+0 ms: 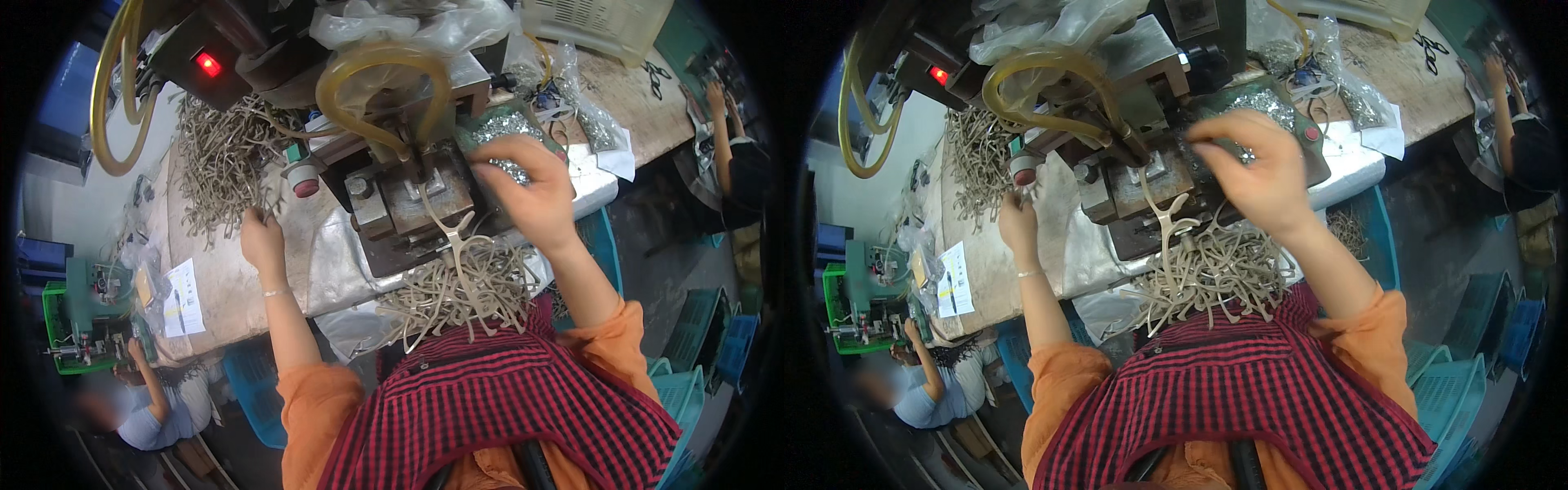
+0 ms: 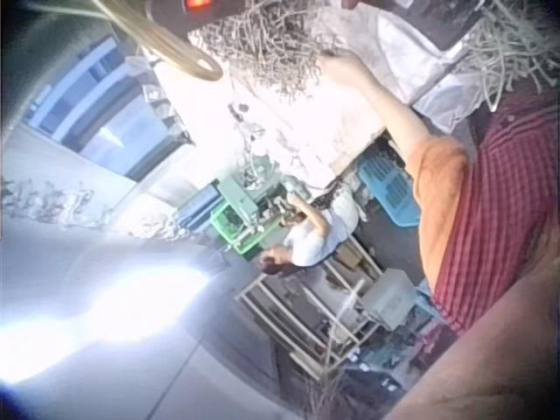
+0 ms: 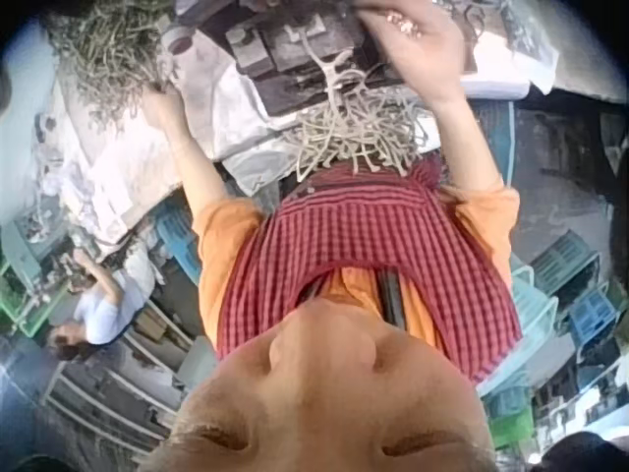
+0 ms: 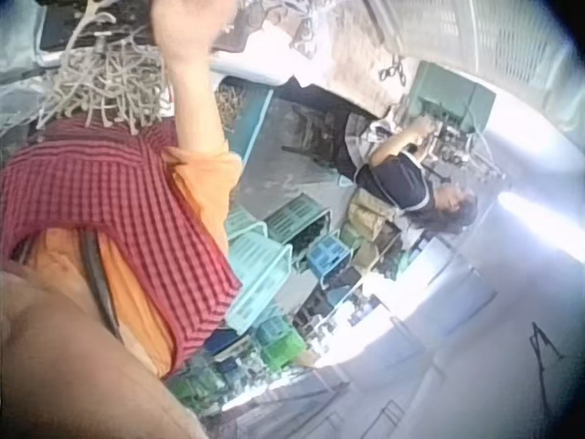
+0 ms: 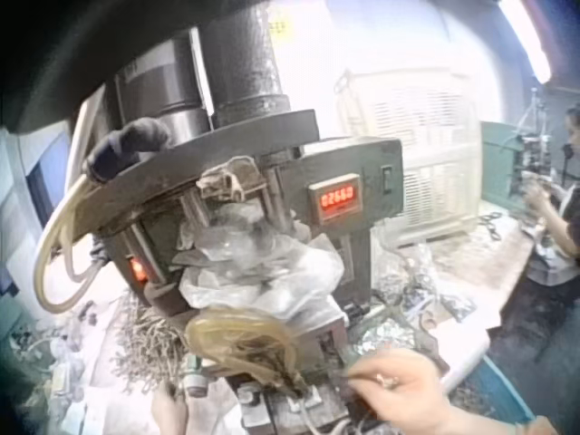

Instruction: The person repeatedly picks up small metal pins and wire segments, inserts them into a press machine, and removes the assembled units. The person also gathers and repositions loose wire segments on the worktable to maintain a steady supply for the machine.

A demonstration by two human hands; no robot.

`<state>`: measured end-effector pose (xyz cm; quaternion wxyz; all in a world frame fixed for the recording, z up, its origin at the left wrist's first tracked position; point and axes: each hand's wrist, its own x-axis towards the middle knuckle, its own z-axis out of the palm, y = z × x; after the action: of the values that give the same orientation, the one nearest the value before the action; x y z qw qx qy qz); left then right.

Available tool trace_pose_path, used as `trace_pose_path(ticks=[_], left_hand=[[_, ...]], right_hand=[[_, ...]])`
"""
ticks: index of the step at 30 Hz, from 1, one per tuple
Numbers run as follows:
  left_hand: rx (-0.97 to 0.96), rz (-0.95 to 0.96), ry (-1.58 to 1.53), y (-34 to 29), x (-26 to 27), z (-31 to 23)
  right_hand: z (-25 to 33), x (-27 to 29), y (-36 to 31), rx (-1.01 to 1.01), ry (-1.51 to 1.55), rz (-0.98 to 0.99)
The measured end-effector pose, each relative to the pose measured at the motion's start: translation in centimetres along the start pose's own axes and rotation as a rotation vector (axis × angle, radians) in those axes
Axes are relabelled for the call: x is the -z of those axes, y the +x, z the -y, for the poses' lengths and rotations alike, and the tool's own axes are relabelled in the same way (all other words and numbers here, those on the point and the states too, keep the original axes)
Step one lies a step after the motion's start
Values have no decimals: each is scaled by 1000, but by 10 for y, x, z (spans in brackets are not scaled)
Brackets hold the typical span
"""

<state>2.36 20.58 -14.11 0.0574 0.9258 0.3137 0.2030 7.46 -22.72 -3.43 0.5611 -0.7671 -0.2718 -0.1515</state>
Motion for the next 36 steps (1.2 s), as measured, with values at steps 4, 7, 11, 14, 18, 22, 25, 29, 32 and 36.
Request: trace_pose_path(ticks=[4, 7, 11, 14, 18, 22, 25, 29, 32, 36], left_hand=[[-22, 2, 88, -26, 26, -19], [-50, -39, 28, -28, 38, -15], [-255, -577, -385, -13, 43, -15], [-144, -553, -1200, -45, 97, -80], [-924, -364, -1082, -93, 147, -146], [-1313, -112, -892, -106, 151, -187], [-1401, -108, -796, -102, 143, -201], [-1411, -69, -789, -99, 145, -200], [-1403, -43, -814, -97, 143, -196], [-1369, -22, -793, -103, 143, -195]], right_hand=[[-1, -34, 8, -178, 324, -45], [1, -42, 9, -209, 409, -68], [22, -47, 18, -234, 516, -15], [30, -48, 14, -291, 591, -39], [44, -31, 3, -247, 466, 12], [-15, -3, 7, -44, -356, -1], [-85, 11, -21, -91, -787, -67], [-101, 20, -34, -37, -709, -93], [-105, 16, -34, 8, -670, -129], [-104, 20, -27, 9, -690, -157]])
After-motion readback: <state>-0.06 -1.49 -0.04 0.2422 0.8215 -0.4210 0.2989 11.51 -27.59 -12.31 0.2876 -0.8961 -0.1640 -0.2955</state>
